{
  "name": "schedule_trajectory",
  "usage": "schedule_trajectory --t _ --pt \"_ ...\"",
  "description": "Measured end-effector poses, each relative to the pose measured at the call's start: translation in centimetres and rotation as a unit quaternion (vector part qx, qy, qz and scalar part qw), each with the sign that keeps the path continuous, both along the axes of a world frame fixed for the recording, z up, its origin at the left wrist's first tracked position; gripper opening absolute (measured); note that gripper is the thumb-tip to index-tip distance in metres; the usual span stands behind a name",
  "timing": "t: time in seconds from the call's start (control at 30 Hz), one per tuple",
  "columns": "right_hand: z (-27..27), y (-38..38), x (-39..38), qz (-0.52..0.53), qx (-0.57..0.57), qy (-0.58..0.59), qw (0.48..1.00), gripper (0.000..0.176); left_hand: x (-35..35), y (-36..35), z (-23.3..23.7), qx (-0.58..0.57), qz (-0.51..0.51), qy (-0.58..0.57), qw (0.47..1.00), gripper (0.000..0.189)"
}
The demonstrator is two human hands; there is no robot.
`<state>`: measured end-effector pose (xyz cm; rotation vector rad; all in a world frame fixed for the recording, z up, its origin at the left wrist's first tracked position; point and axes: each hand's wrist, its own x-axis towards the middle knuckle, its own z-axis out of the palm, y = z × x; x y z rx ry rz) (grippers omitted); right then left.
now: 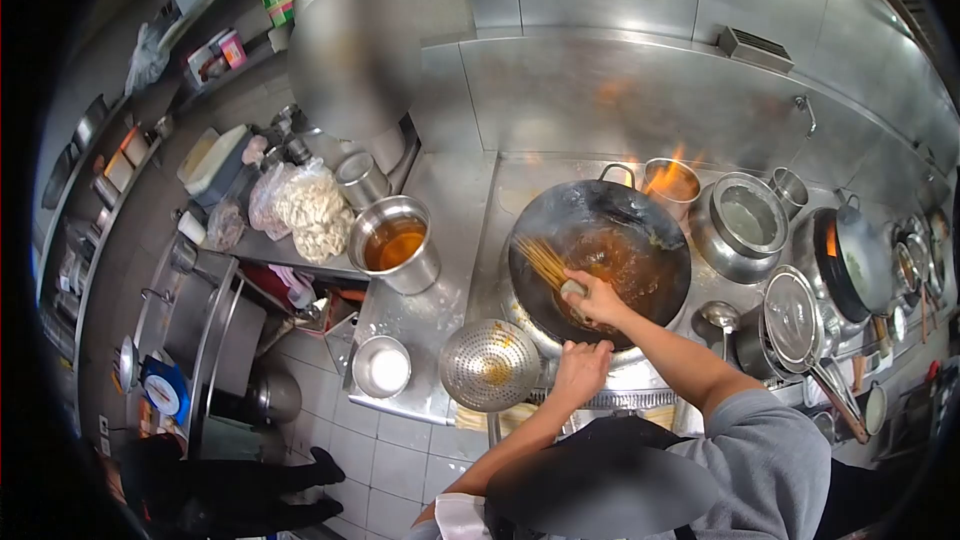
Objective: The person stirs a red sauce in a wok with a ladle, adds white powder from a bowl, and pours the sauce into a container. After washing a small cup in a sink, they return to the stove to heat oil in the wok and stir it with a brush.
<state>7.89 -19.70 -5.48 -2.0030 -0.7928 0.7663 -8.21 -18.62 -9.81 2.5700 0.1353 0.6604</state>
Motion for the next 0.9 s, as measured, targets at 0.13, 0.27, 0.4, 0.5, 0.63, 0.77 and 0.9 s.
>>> schedule_trajectory --t 0.13,0.27,0.4,0.5,0.63,0.77,0.9 --pt "-9.7 3.5 11.2 -0.122 0.103 -0.347 0.924 0.051 0.1 -0.4 0.3 0.004 0.004 0.023 1.0 0.009" --pt "-0.3 2.3 1.0 -0.081 0.017 0.045 0.996 0.047 0.2 -0.4 -0.4 0.008 -0.011 0.026 1.0 0.008" --pt "-6.3 2.8 7.2 -0.028 0.123 -0.308 0.943 0.047 0.5 0.0 0.1 0.027 -0.004 0.014 1.0 0.007" --pt "-3.5 4.6 9.1 -0.212 0.016 -0.262 0.941 0.051 0.4 -0.2 -0.2 0.014 -0.002 0.018 1.0 0.006" --pt "-1.2 1.7 1.6 -0.013 0.026 0.036 0.999 0.055 0.1 -0.1 -0.8 0.005 -0.019 0.016 1.0 0.006" --pt "-8.0 -8.7 6.4 0.179 0.145 -0.433 0.872 0.051 0.0 -0.1 -0.9 0.009 -0.015 0.001 1.0 0.006" --pt "1.8 -5.0 7.1 -0.023 -0.195 -0.121 0.973 0.05 0.3 -0.1 -1.3 -0.001 -0.018 -0.034 0.999 0.006"
